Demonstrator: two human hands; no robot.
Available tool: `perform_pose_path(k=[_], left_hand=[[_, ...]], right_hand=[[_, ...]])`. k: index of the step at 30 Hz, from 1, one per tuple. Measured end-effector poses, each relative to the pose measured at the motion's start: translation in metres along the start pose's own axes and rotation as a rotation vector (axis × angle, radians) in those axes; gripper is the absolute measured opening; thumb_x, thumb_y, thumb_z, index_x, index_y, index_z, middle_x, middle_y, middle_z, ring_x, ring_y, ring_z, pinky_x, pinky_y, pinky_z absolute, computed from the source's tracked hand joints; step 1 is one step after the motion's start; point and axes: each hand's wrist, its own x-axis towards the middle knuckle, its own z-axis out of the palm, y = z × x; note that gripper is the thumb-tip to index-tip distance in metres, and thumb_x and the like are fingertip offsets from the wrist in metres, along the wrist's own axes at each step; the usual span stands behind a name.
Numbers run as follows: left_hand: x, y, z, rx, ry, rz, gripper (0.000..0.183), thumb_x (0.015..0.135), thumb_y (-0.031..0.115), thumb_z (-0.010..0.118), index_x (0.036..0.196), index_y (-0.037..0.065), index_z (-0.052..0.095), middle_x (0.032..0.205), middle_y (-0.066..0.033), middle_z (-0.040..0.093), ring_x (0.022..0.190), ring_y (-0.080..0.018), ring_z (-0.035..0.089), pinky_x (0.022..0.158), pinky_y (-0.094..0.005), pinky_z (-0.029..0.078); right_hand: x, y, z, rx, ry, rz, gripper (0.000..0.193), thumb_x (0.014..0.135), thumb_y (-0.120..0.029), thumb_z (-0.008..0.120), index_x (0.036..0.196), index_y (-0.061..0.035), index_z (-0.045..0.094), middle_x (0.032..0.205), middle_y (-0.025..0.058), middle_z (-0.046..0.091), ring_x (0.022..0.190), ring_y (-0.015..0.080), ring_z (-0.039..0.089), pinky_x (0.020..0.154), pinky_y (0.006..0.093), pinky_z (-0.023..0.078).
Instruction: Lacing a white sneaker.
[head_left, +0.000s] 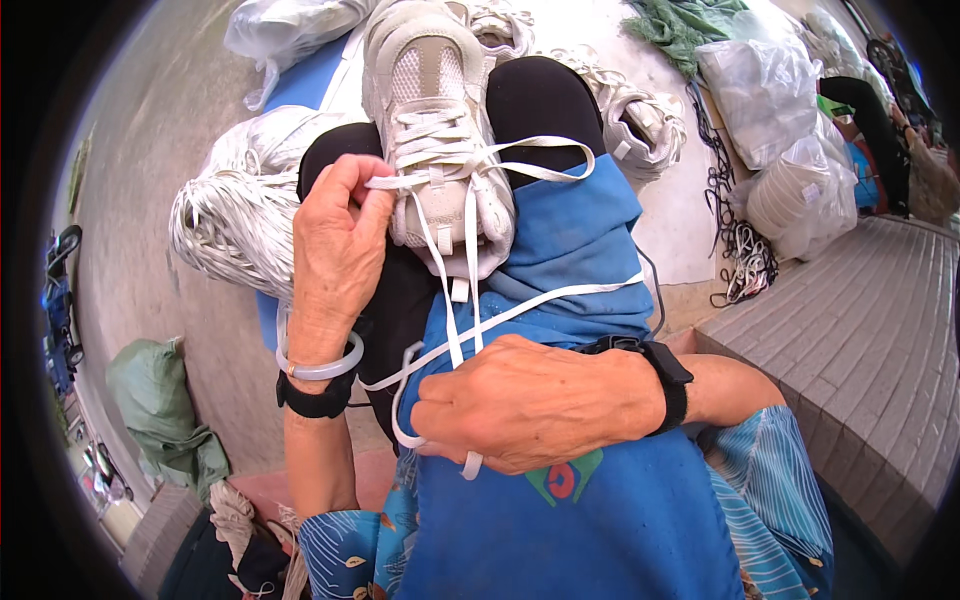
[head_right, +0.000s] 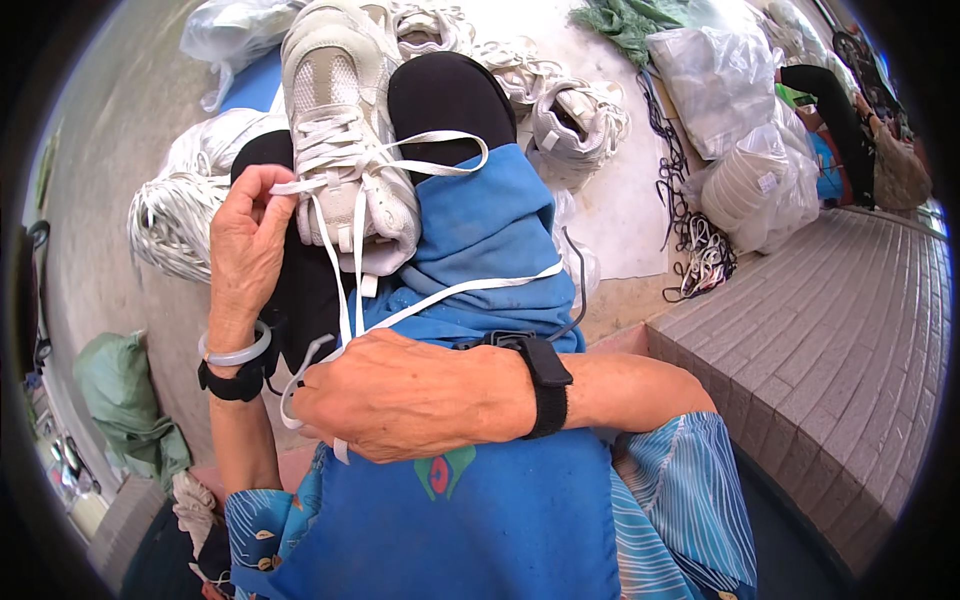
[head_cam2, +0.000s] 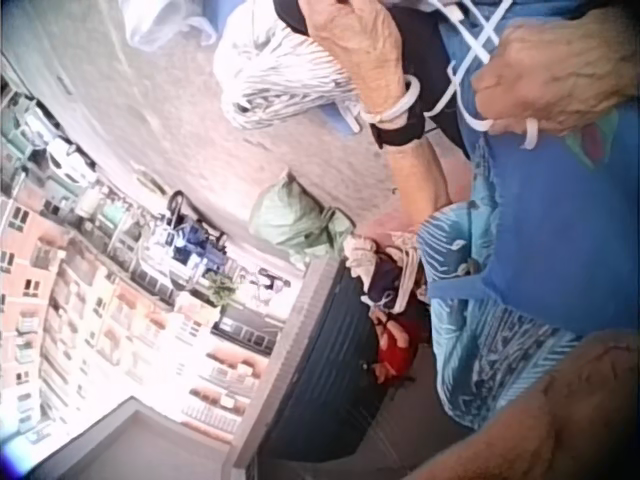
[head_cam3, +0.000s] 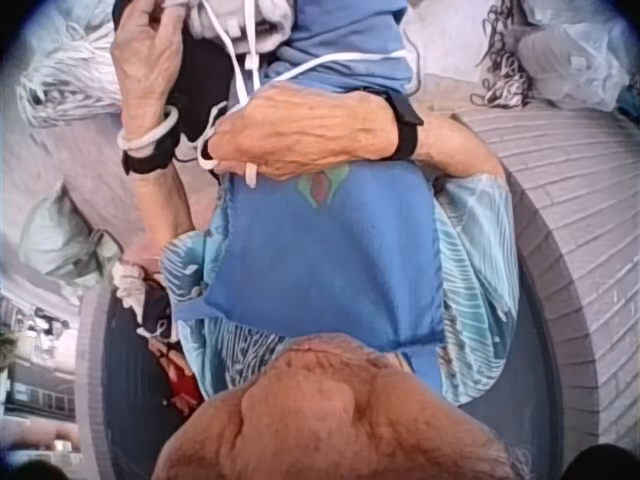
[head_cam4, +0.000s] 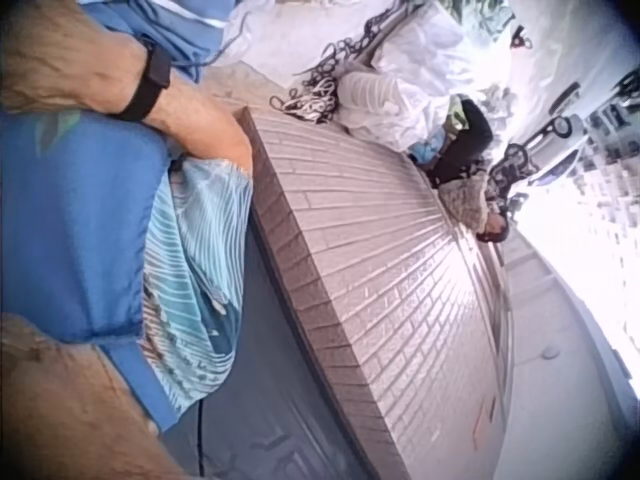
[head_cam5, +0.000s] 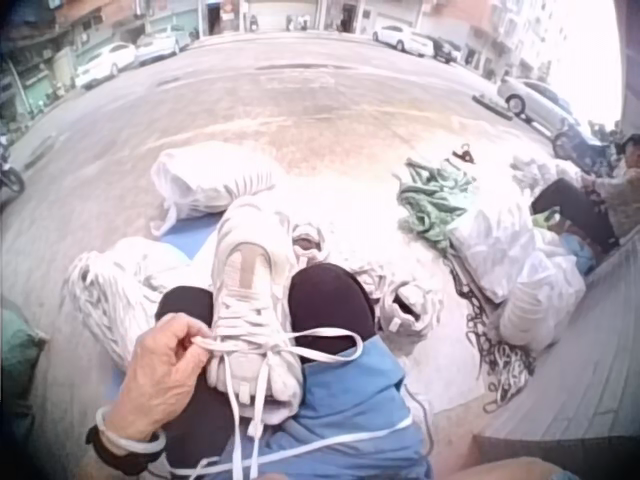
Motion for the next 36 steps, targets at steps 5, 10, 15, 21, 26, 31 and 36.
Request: perform_pose_path(k=[5, 10, 15, 21, 26, 31, 36], left_hand=[[-0.012, -0.016, -0.018, -0.609, -0.088, -0.473, 0.010, 0.096, 0.015, 0.059, 0.095, 0.005, 0.059, 0.074, 0.0022, 0.051, 0.048, -0.0003, 0.040, 0.043, -0.0180, 0.035], [-0.010, -0.019, -0.026, -0.828, -0.112, -0.532, 0.016, 0.095, 0.021, 0.063, 0.092, 0.006, 0.058, 0.069, 0.0037, 0.051, 0.041, -0.0025, 0.039, 0.037, -0.0194, 0.032], [-0.003, -0.019, -0.016, -0.496, 0.021, -0.476, 0.017, 0.096, 0.021, 0.063, 0.097, 0.005, 0.059, 0.064, 0.0042, 0.050, 0.041, -0.0016, 0.038, 0.036, -0.0188, 0.030], [-0.027, -0.005, -0.023, -0.512, 0.290, -0.308, 0.014, 0.097, 0.015, 0.060, 0.101, 0.002, 0.062, 0.070, 0.0011, 0.056, 0.049, -0.0019, 0.044, 0.042, -0.0180, 0.036], [-0.048, 0.015, -0.023, -0.427, -0.207, -0.257, 0.023, 0.098, 0.023, 0.060, 0.098, 0.003, 0.071, 0.086, 0.0005, 0.058, 0.058, -0.0027, 0.048, 0.051, -0.0190, 0.039], [-0.044, 0.022, -0.010, -0.352, -0.494, -0.272, 0.034, 0.099, 0.032, 0.058, 0.098, -0.001, 0.070, 0.088, 0.0013, 0.061, 0.062, -0.0045, 0.049, 0.056, -0.0218, 0.042], [-0.038, 0.021, -0.004, -0.444, -0.553, -0.459, 0.029, 0.097, 0.029, 0.062, 0.100, 0.001, 0.069, 0.079, -0.0007, 0.065, 0.067, -0.0051, 0.055, 0.062, -0.0209, 0.046]], right_hand=[[-0.004, 0.000, -0.009, 0.082, -0.004, -0.010, 0.011, 0.076, -0.005, 0.061, 0.083, 0.0034, 0.056, 0.077, 0.0178, 0.058, 0.072, 0.0393, 0.063, 0.059, 0.0454, 0.049], [0.007, -0.004, -0.010, 0.144, 0.032, -0.085, 0.013, 0.077, -0.004, 0.060, 0.086, 0.0033, 0.056, 0.076, 0.0186, 0.059, 0.073, 0.0398, 0.063, 0.060, 0.0454, 0.049], [0.017, -0.009, -0.006, 0.111, 0.020, -0.050, 0.012, 0.078, -0.004, 0.060, 0.086, 0.0034, 0.056, 0.077, 0.0197, 0.060, 0.073, 0.0408, 0.064, 0.059, 0.0457, 0.049], [0.023, -0.004, 0.004, 0.071, 0.028, -0.053, 0.011, 0.078, -0.005, 0.061, 0.084, 0.0041, 0.059, 0.076, 0.0198, 0.061, 0.071, 0.0403, 0.065, 0.059, 0.0462, 0.050], [0.030, 0.000, 0.013, -0.031, -0.027, -0.039, 0.011, 0.076, -0.005, 0.062, 0.082, 0.0040, 0.062, 0.072, 0.0206, 0.061, 0.069, 0.0388, 0.066, 0.059, 0.0464, 0.050], [0.034, 0.003, 0.017, -0.083, -0.091, -0.034, 0.012, 0.077, -0.005, 0.063, 0.084, 0.0043, 0.057, 0.073, 0.0194, 0.059, 0.062, 0.0366, 0.063, 0.053, 0.0448, 0.048], [0.037, 0.008, 0.019, -0.069, -0.071, -0.089, 0.015, 0.078, -0.004, 0.062, 0.088, 0.0055, 0.055, 0.074, 0.0193, 0.058, 0.061, 0.0363, 0.064, 0.051, 0.0445, 0.048]])
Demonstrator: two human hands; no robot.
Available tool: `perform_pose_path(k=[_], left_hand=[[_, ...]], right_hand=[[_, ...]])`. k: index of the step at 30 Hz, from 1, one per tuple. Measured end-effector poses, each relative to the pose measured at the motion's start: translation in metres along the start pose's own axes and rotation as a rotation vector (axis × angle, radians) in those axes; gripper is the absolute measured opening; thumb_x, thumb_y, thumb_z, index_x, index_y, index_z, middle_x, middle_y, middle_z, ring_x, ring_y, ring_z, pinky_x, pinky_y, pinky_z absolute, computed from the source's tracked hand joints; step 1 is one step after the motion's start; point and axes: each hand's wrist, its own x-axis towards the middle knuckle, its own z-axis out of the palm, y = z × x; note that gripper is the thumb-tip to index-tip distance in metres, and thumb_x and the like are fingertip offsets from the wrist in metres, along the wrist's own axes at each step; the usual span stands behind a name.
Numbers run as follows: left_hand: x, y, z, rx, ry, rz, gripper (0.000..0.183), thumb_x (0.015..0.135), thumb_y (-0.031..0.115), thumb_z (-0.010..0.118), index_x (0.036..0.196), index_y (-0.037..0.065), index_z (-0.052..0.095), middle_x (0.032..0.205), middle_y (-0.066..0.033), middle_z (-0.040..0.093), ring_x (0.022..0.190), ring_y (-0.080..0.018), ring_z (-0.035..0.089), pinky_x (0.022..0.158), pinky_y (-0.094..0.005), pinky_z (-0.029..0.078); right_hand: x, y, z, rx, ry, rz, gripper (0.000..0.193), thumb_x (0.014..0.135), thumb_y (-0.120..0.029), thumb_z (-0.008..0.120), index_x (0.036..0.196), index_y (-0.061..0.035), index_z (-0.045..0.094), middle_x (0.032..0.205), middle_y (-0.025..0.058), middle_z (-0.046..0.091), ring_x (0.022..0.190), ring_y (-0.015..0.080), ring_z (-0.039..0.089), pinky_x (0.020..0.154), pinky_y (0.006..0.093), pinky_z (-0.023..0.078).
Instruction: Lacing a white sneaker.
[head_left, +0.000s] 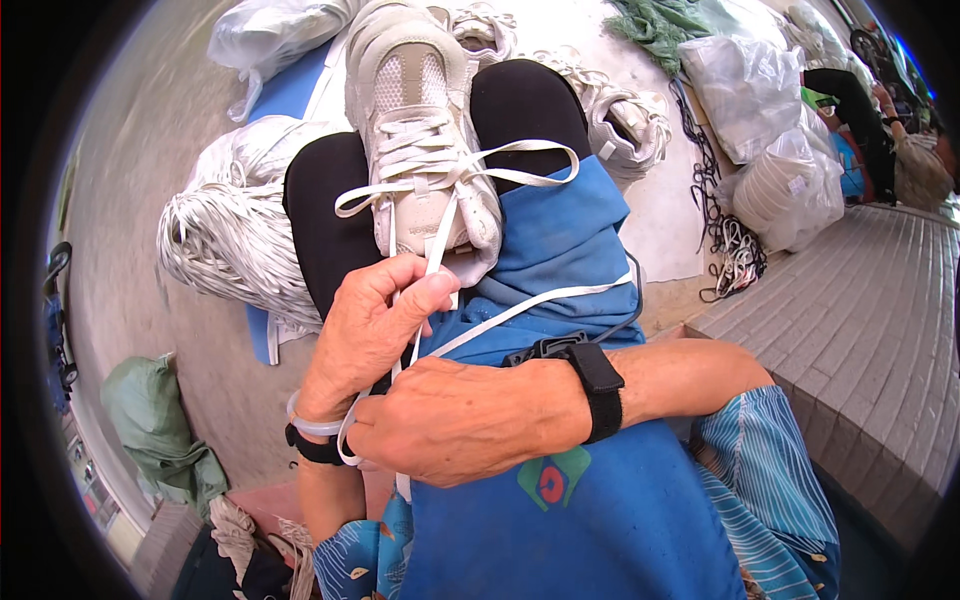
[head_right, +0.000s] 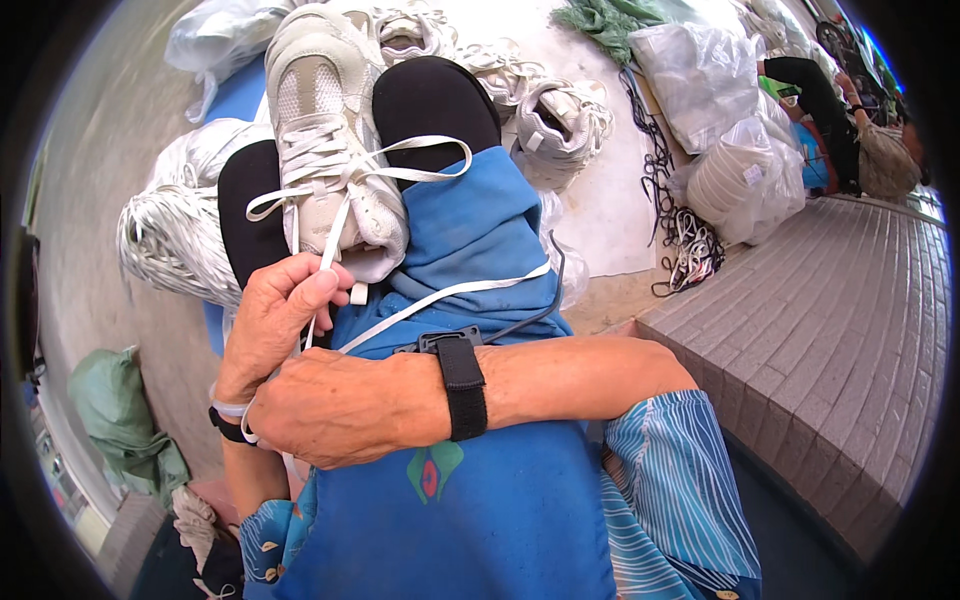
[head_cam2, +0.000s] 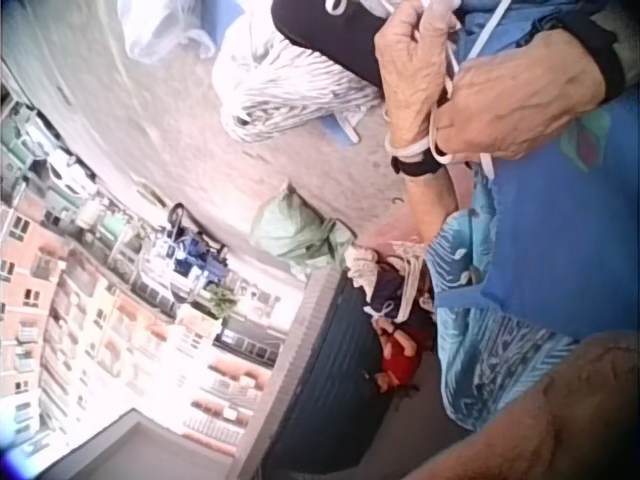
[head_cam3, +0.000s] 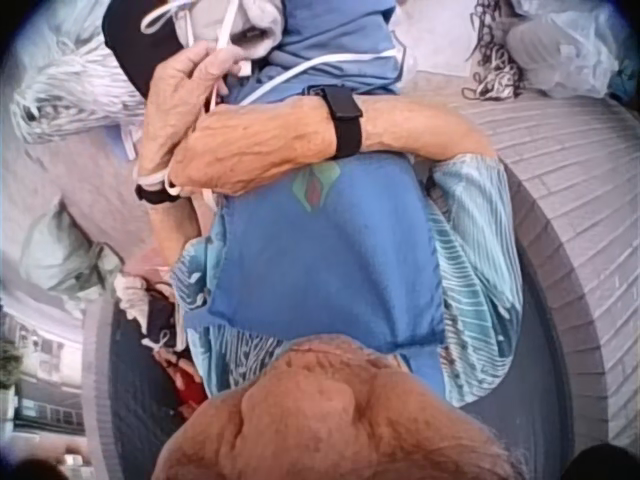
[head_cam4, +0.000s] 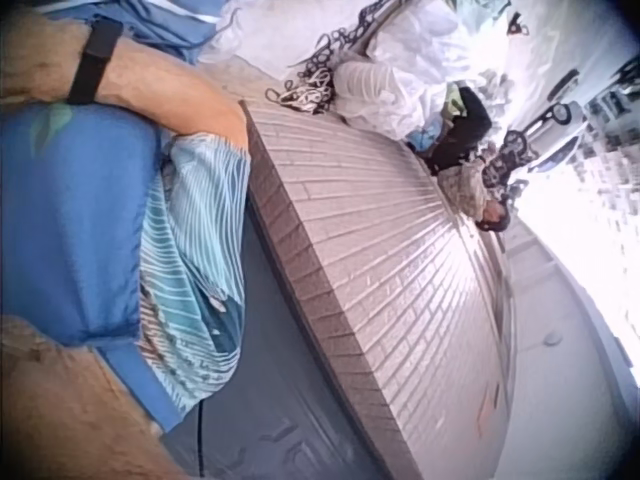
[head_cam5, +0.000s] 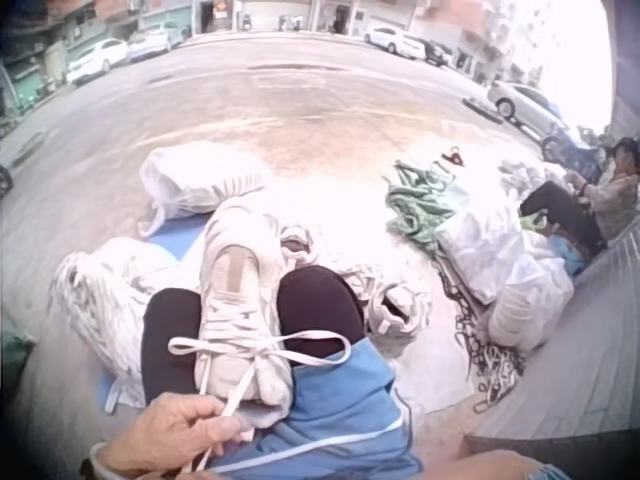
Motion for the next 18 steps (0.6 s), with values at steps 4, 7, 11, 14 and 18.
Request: perform_pose_path(k=[4, 7, 11, 14, 18], left_hand=[[0.002, -0.004, 0.001, -0.091, 0.010, -0.018, 0.027, 0.098, 0.027, 0.061, 0.096, 0.002, 0.069, 0.077, -0.0001, 0.064, 0.066, -0.0049, 0.056, 0.061, -0.0202, 0.046], [0.003, -0.007, 0.003, -0.161, 0.022, -0.016, 0.027, 0.100, 0.026, 0.058, 0.096, 0.001, 0.068, 0.076, -0.0002, 0.064, 0.066, -0.0053, 0.056, 0.061, -0.0207, 0.047], [0.002, -0.007, 0.004, -0.317, 0.043, 0.031, 0.030, 0.102, 0.026, 0.055, 0.093, 0.000, 0.066, 0.076, -0.0015, 0.064, 0.066, -0.0060, 0.057, 0.063, -0.0211, 0.047], [-0.002, -0.004, 0.001, -0.239, -0.041, 0.056, 0.033, 0.103, 0.028, 0.053, 0.089, 0.000, 0.064, 0.074, -0.0015, 0.062, 0.064, -0.0065, 0.056, 0.062, -0.0210, 0.046], [-0.007, -0.003, 0.003, -0.232, -0.087, 0.067, 0.037, 0.103, 0.031, 0.052, 0.085, 0.001, 0.061, 0.067, 0.0000, 0.056, 0.059, -0.0064, 0.053, 0.055, -0.0219, 0.043]], right_hand=[[0.001, 0.003, 0.002, 0.009, -0.025, 0.023, 0.015, 0.077, -0.003, 0.062, 0.088, 0.0059, 0.054, 0.074, 0.0194, 0.058, 0.061, 0.0367, 0.063, 0.050, 0.0446, 0.048], [-0.002, 0.004, 0.002, 0.004, -0.039, 0.060, 0.015, 0.078, -0.004, 0.062, 0.086, 0.0058, 0.053, 0.075, 0.0195, 0.058, 0.061, 0.0368, 0.063, 0.050, 0.0448, 0.047], [-0.007, 0.006, 0.004, -0.024, -0.006, 0.053, 0.014, 0.078, -0.004, 0.062, 0.083, 0.0054, 0.053, 0.073, 0.0186, 0.058, 0.060, 0.0366, 0.062, 0.051, 0.0451, 0.047], [-0.007, 0.004, 0.008, 0.023, 0.056, 0.078, 0.008, 0.074, -0.005, 0.063, 0.075, 0.0029, 0.061, 0.064, 0.0208, 0.061, 0.062, 0.0389, 0.064, 0.056, 0.0470, 0.049], [-0.006, 0.002, 0.011, -0.013, 0.069, 0.042, 0.007, 0.074, -0.004, 0.063, 0.075, 0.0031, 0.061, 0.065, 0.0208, 0.061, 0.061, 0.0387, 0.064, 0.055, 0.0466, 0.049]])
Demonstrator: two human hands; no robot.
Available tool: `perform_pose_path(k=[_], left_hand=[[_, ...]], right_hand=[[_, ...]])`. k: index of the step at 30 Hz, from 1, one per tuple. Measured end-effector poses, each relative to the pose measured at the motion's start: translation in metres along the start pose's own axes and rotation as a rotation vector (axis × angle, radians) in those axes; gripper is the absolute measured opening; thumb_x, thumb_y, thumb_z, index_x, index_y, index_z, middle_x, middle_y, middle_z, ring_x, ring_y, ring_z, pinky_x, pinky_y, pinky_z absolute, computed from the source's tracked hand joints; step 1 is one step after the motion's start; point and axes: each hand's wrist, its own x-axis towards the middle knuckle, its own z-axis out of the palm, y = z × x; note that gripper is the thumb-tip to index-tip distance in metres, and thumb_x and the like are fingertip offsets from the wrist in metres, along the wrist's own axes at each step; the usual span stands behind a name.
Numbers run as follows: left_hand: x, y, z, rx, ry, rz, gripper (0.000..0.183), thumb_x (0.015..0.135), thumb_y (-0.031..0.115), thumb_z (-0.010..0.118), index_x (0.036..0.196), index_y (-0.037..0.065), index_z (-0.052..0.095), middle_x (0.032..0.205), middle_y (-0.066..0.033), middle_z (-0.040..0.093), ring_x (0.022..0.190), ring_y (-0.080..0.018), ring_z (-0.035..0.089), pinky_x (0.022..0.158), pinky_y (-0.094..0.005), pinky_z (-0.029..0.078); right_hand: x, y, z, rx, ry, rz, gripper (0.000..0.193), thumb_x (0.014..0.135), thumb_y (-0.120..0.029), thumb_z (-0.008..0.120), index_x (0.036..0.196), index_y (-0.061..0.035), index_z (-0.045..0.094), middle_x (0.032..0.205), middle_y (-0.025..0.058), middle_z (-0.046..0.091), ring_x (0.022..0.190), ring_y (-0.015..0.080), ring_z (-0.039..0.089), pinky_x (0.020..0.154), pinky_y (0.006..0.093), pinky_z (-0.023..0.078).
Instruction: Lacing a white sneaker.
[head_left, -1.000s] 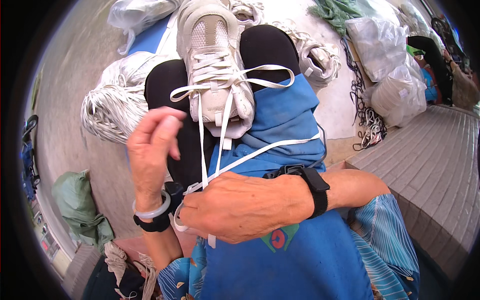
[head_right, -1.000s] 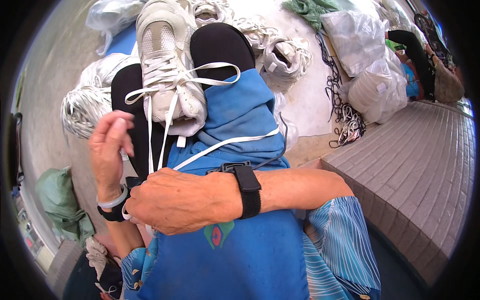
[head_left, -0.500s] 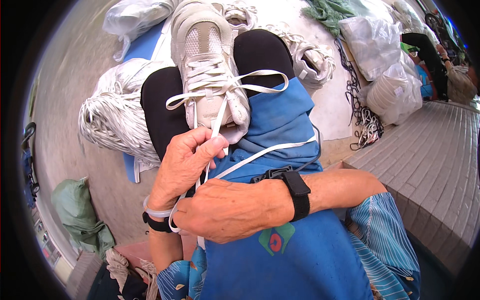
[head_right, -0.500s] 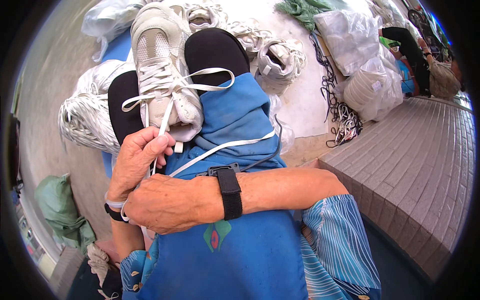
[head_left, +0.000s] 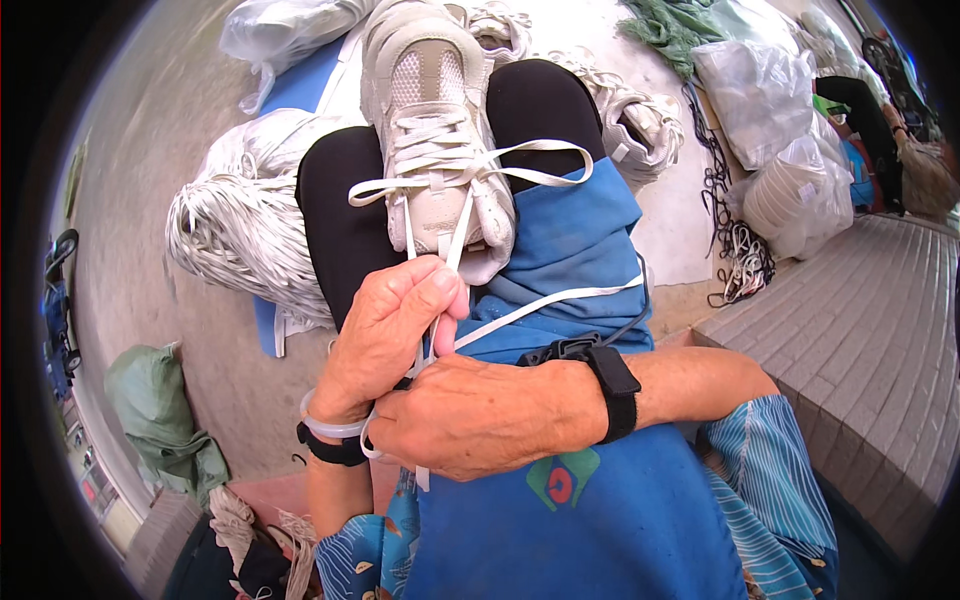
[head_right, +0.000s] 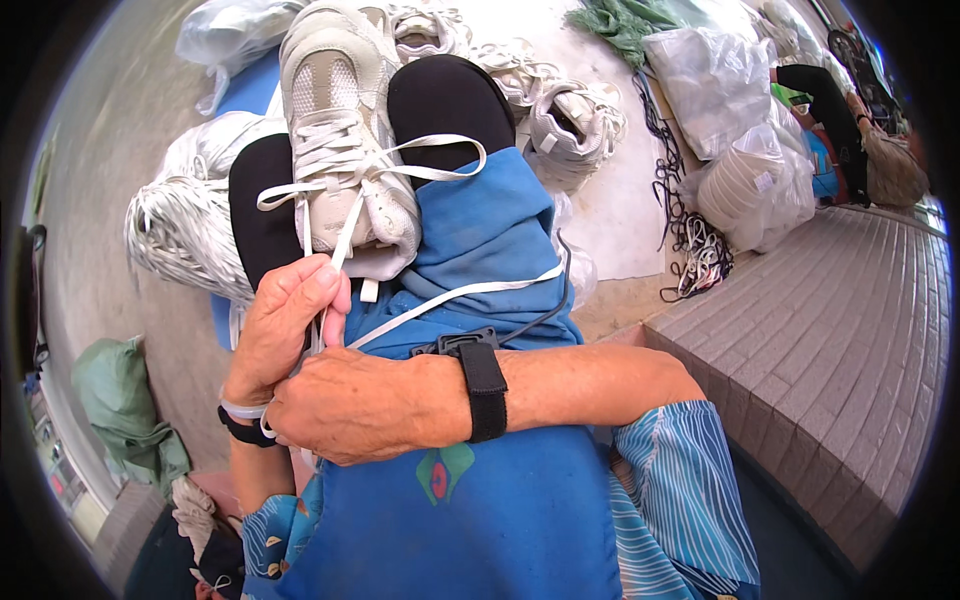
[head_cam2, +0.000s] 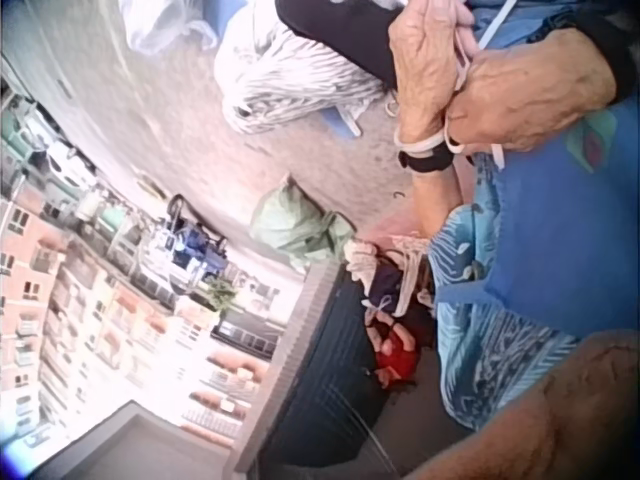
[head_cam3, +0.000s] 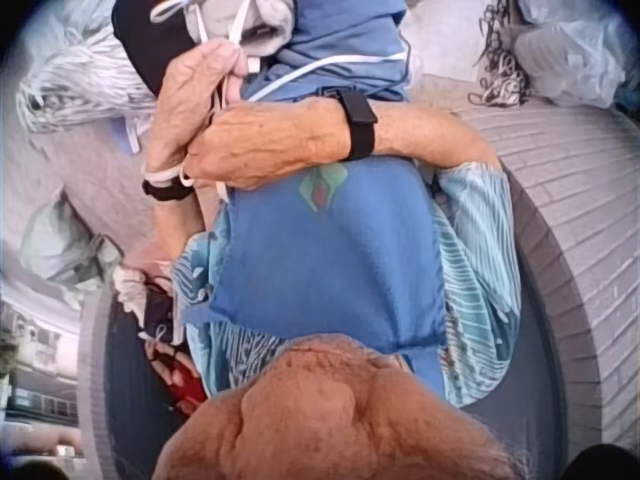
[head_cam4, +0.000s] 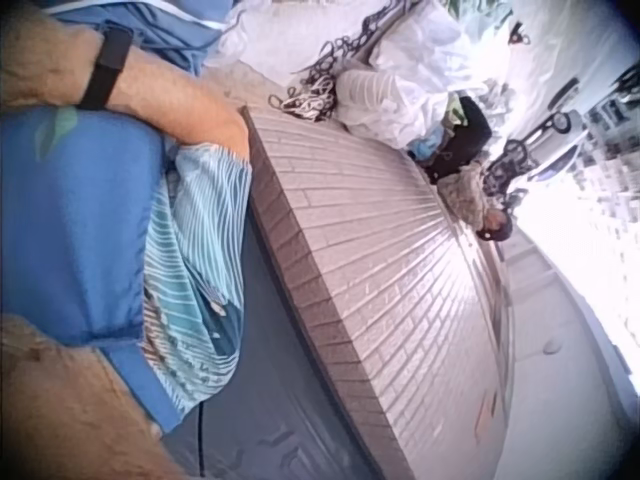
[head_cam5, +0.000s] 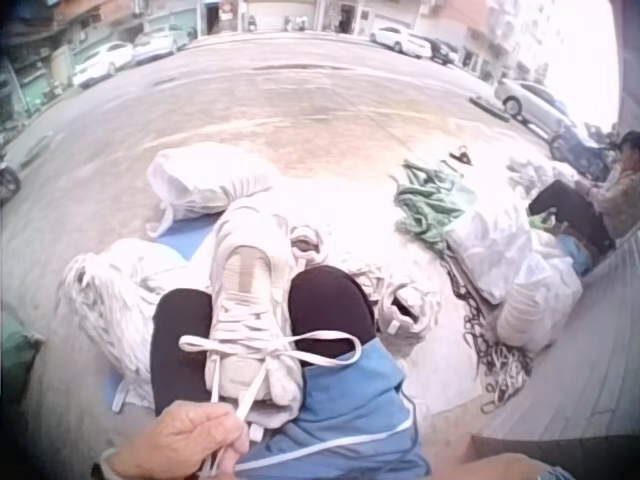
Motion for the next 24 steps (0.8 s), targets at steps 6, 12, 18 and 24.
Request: perform_pose_path(k=[6, 12, 18, 24], left_hand=[[0.005, -0.008, 0.008, 0.021, 0.026, 0.003, 0.038, 0.102, 0.034, 0.052, 0.087, 0.001, 0.062, 0.066, -0.0006, 0.057, 0.058, -0.0066, 0.053, 0.055, -0.0226, 0.043], [0.015, -0.002, 0.015, -0.048, 0.044, 0.048, 0.040, 0.102, 0.037, 0.052, 0.104, -0.002, 0.061, 0.068, -0.0036, 0.060, 0.059, -0.0099, 0.057, 0.059, -0.0233, 0.047], [0.025, 0.004, 0.017, -0.215, 0.040, 0.043, 0.035, 0.105, 0.029, 0.045, 0.101, -0.002, 0.059, 0.054, 0.0007, 0.048, 0.043, -0.0075, 0.044, 0.042, -0.0223, 0.037], [-0.020, 0.010, 0.013, -0.377, 0.011, -0.023, 0.031, 0.105, 0.026, 0.045, 0.090, 0.001, 0.054, 0.049, 0.0050, 0.037, 0.036, -0.0036, 0.031, 0.036, -0.0199, 0.026]], right_hand=[[-0.002, -0.002, -0.005, 0.051, -0.100, 0.002, 0.010, 0.077, -0.003, 0.061, 0.079, 0.0039, 0.055, 0.070, 0.0191, 0.058, 0.059, 0.0360, 0.062, 0.052, 0.0444, 0.047], [0.001, -0.019, -0.011, 0.276, -0.023, -0.110, 0.007, 0.075, -0.001, 0.061, 0.073, 0.0046, 0.058, 0.061, 0.0185, 0.057, 0.056, 0.0363, 0.060, 0.049, 0.0426, 0.047], [0.003, -0.033, -0.023, 0.197, -0.260, -0.056, 0.013, 0.088, -0.009, 0.058, 0.093, 0.0017, 0.051, 0.080, 0.0154, 0.055, 0.067, 0.0355, 0.060, 0.057, 0.0432, 0.049], [-0.012, -0.039, -0.022, 0.095, -0.121, -0.049, 0.017, 0.090, -0.010, 0.059, 0.100, 0.0009, 0.050, 0.091, 0.0151, 0.053, 0.071, 0.0325, 0.061, 0.054, 0.0410, 0.049]])
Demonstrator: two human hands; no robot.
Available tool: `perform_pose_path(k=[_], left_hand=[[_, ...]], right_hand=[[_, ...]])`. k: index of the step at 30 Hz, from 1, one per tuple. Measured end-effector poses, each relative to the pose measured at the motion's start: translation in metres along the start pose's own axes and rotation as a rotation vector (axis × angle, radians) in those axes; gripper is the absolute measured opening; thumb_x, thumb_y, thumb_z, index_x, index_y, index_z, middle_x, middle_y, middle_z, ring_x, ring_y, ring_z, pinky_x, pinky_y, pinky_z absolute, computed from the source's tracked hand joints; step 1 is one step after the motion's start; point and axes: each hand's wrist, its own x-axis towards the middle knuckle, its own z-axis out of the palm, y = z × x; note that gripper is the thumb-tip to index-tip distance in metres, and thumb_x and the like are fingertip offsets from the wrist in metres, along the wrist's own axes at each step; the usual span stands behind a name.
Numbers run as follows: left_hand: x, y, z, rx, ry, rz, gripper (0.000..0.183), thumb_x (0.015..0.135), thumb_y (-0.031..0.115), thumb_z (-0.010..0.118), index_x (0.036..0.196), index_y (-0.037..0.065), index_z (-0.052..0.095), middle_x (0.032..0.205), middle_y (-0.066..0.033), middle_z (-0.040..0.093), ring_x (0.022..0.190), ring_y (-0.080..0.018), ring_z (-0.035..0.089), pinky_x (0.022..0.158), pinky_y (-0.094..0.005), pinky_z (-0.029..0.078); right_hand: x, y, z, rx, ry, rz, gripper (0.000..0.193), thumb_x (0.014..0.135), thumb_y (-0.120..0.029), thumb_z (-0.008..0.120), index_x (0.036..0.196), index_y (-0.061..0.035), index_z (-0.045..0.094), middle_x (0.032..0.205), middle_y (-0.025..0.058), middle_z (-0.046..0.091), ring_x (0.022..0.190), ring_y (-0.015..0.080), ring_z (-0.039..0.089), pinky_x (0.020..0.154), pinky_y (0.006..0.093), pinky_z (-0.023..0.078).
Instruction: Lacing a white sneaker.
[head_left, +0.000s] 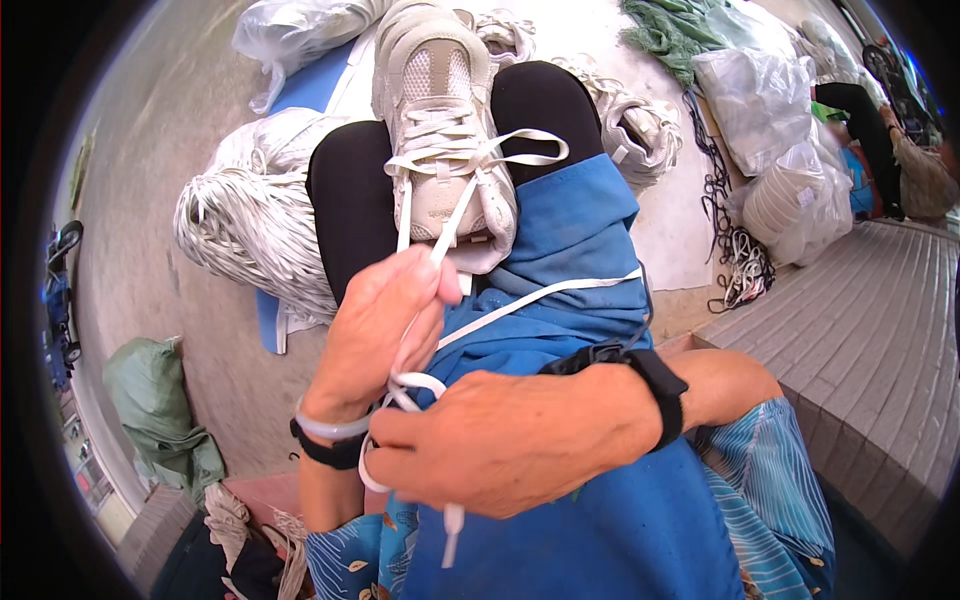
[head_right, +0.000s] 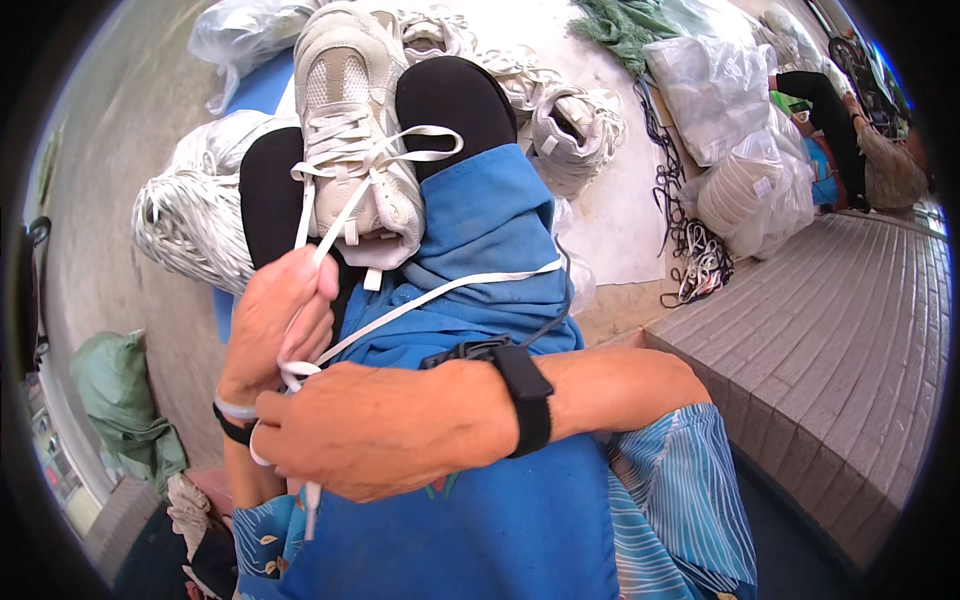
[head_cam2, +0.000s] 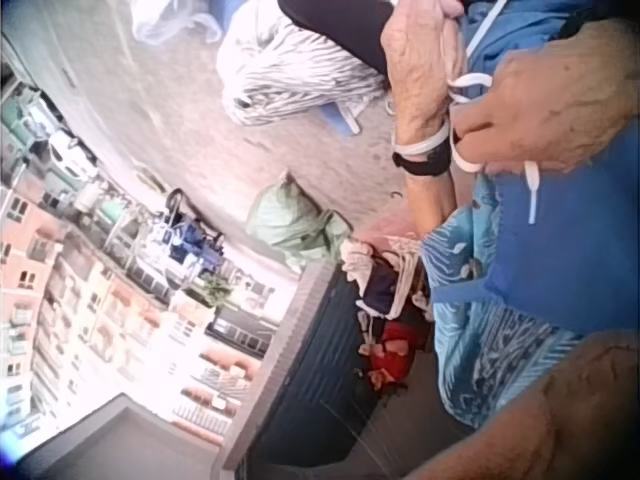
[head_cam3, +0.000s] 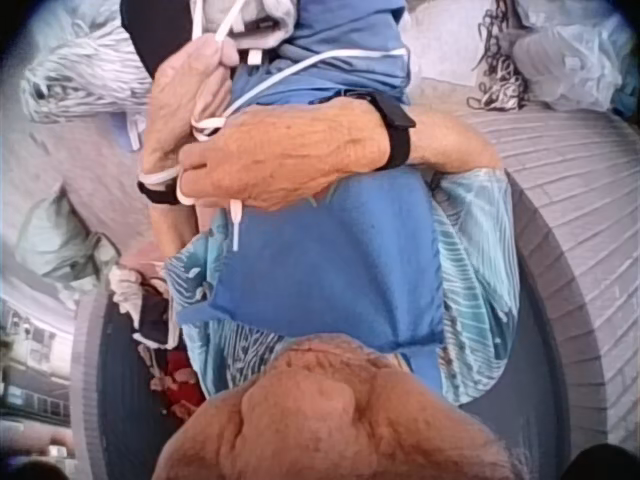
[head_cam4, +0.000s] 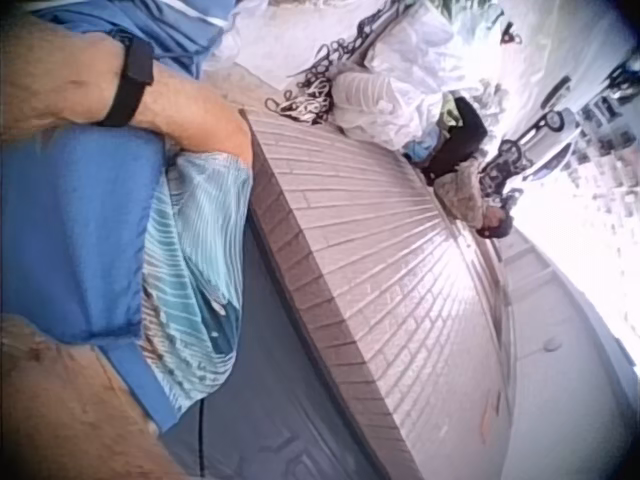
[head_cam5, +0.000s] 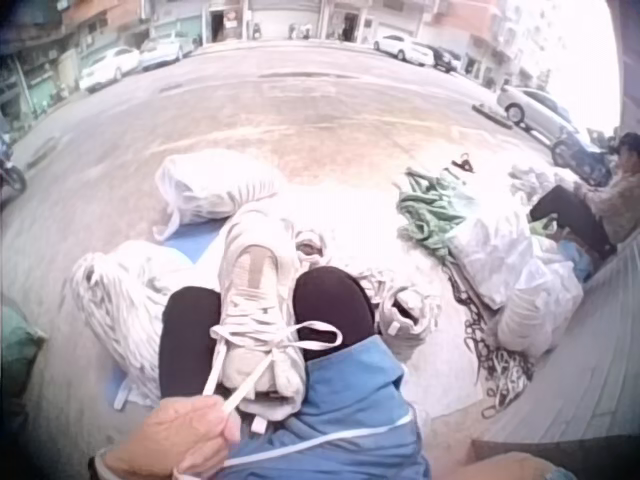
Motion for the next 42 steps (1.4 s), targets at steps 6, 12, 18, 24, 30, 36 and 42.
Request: perform_pose_path(k=[6, 12, 18, 24, 30, 36, 42], left_hand=[[-0.043, -0.008, 0.010, 0.054, -0.082, -0.059, 0.029, 0.103, 0.024, 0.050, 0.110, -0.003, 0.059, 0.077, 0.0005, 0.060, 0.060, -0.0022, 0.049, 0.052, -0.0177, 0.037], [-0.073, -0.003, -0.010, 0.256, -0.299, -0.136, 0.027, 0.102, 0.023, 0.051, 0.100, 0.001, 0.066, 0.068, -0.0017, 0.060, 0.051, -0.0053, 0.052, 0.044, -0.0222, 0.035], [-0.102, 0.011, -0.016, 0.470, -0.624, 0.002, 0.024, 0.101, 0.021, 0.053, 0.099, 0.002, 0.067, 0.072, -0.0079, 0.065, 0.058, -0.0155, 0.064, 0.051, -0.0278, 0.048], [-0.101, 0.035, 0.014, 0.609, -0.864, 0.045, 0.018, 0.098, 0.014, 0.057, 0.100, 0.000, 0.068, 0.079, -0.0125, 0.069, 0.064, -0.0272, 0.066, 0.057, -0.0363, 0.050], [-0.070, 0.030, 0.018, 0.312, -1.119, 0.081, 0.020, 0.099, 0.011, 0.055, 0.107, -0.005, 0.065, 0.073, -0.0112, 0.065, 0.060, -0.0258, 0.062, 0.053, -0.0356, 0.047], [-0.089, 0.048, 0.021, 0.172, -0.848, 0.005, 0.022, 0.095, 0.014, 0.063, 0.082, -0.002, 0.069, 0.075, -0.0129, 0.067, 0.067, -0.0267, 0.066, 0.061, -0.0383, 0.050], [-0.054, 0.021, 0.038, 0.120, -1.153, 0.074, 0.021, 0.100, 0.011, 0.054, 0.093, -0.004, 0.066, 0.075, -0.0122, 0.067, 0.060, -0.0271, 0.065, 0.055, -0.0343, 0.049]], right_hand=[[-0.038, 0.009, -0.026, 0.203, 0.195, -0.058, 0.027, 0.092, -0.007, 0.058, 0.119, -0.0023, 0.056, 0.103, 0.0161, 0.059, 0.085, 0.0335, 0.064, 0.072, 0.0399, 0.054], [-0.056, 0.025, -0.028, -0.091, 0.606, 0.361, 0.017, 0.094, -0.005, 0.057, 0.109, -0.0018, 0.064, 0.087, 0.0117, 0.062, 0.073, 0.0206, 0.063, 0.062, 0.0301, 0.050], [-0.042, 0.054, -0.008, -0.549, 0.544, 0.233, 0.038, 0.088, -0.007, 0.063, 0.125, -0.0087, 0.053, 0.081, 0.0095, 0.052, 0.066, 0.0274, 0.060, 0.055, 0.0377, 0.049], [-0.002, 0.053, -0.001, -0.624, 0.463, 0.126, 0.038, 0.086, -0.009, 0.064, 0.122, -0.0062, 0.053, 0.078, 0.0078, 0.050, 0.067, 0.0250, 0.060, 0.052, 0.0373, 0.048], [-0.032, 0.058, -0.009, -0.499, 0.497, 0.214, 0.037, 0.087, -0.005, 0.061, 0.123, -0.0053, 0.054, 0.085, 0.0127, 0.061, 0.071, 0.0321, 0.064, 0.056, 0.0392, 0.052], [-0.042, 0.055, -0.013, -0.117, 0.903, 0.423, 0.042, 0.089, -0.012, 0.065, 0.127, -0.0056, 0.049, 0.081, 0.0094, 0.062, 0.064, 0.0235, 0.062, 0.057, 0.0344, 0.051], [-0.031, 0.052, -0.018, 0.478, 0.517, 0.551, 0.034, 0.102, -0.029, 0.050, 0.112, 0.0017, 0.062, 0.079, 0.0098, 0.065, 0.060, 0.0126, 0.062, 0.055, 0.0287, 0.051]])
